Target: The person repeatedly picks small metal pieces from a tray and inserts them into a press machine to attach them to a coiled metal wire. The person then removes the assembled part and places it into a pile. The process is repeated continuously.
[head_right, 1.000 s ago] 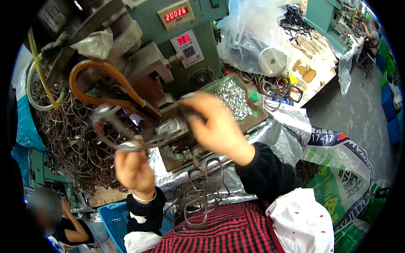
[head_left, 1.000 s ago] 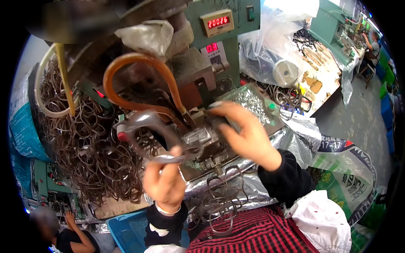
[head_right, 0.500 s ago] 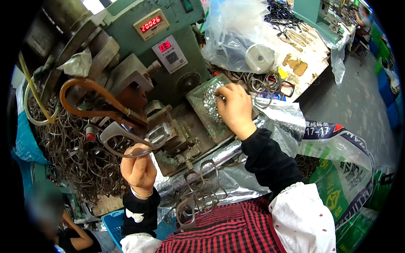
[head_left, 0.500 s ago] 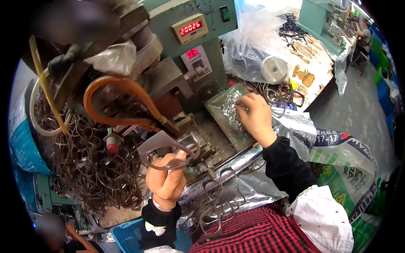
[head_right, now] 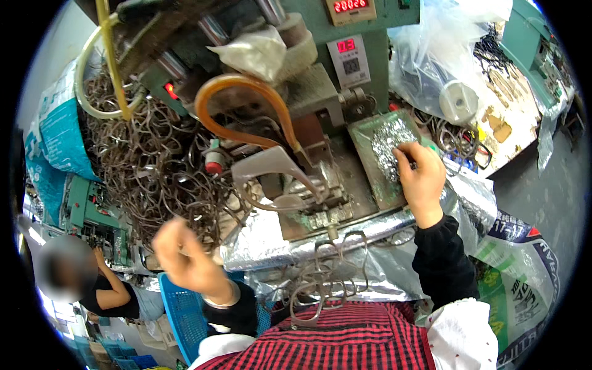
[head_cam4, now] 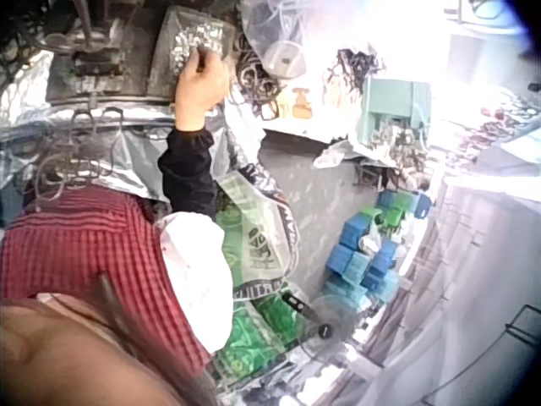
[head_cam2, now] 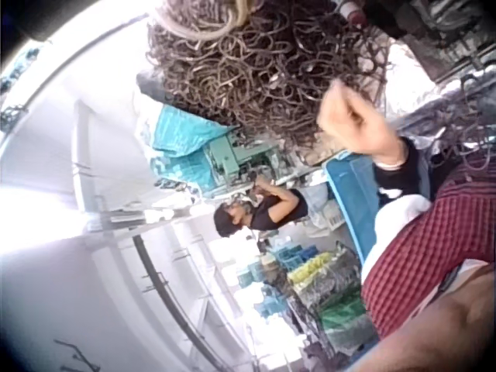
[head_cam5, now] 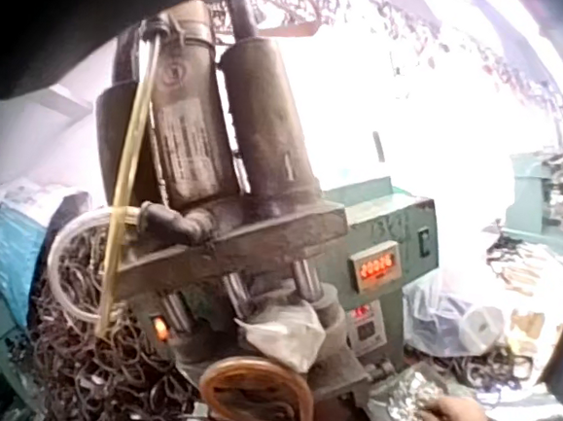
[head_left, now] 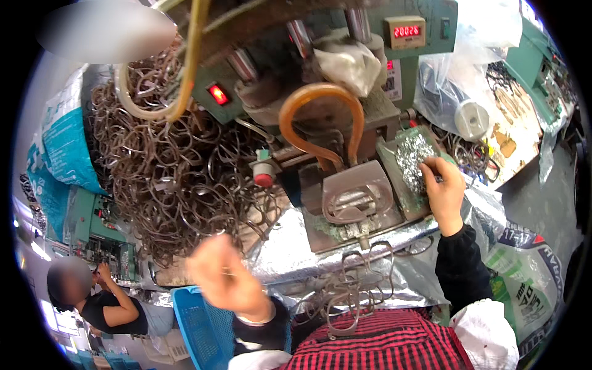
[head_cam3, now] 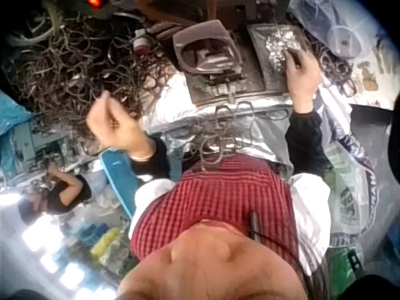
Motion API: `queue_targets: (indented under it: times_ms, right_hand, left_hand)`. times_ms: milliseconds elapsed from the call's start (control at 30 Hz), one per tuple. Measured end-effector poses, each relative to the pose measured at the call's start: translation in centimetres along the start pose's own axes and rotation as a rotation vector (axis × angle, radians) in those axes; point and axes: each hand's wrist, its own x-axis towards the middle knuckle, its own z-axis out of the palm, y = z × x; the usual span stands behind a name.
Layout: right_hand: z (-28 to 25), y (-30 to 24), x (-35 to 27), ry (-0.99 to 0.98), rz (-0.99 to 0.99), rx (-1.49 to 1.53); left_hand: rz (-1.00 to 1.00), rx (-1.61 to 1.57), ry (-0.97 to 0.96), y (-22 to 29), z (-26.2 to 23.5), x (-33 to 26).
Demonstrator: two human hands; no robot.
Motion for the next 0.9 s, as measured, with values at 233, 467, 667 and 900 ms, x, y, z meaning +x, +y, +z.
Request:
queue_targets:
  times_ms: [233, 467, 667, 900]
  right_hand:
    - [0.1, -1.8, 1.7, -0.011, -0.045, 0.021]
    - [-2.5, 0.2, -1.3, -0.088, 0.269, 0.276]
    - [-7.8, 1.2, -4.1, -0.016, 0.149, 0.111]
    - [-2.9, -8.1, 2.3, -0.167, -0.166, 0.498]
  left_hand:
    - [0.232, 0.293, -0.558, -8.5, 9.5, 4.9]
    - [0.143, 0.241, -0.744, -19.3, 15.5, 1.3]
    - [-0.270, -0.203, -0.874, -15.3, 8.9, 4.3]
    - [-0.802, -0.622, -0.643, -8.1, 5.8, 3.6]
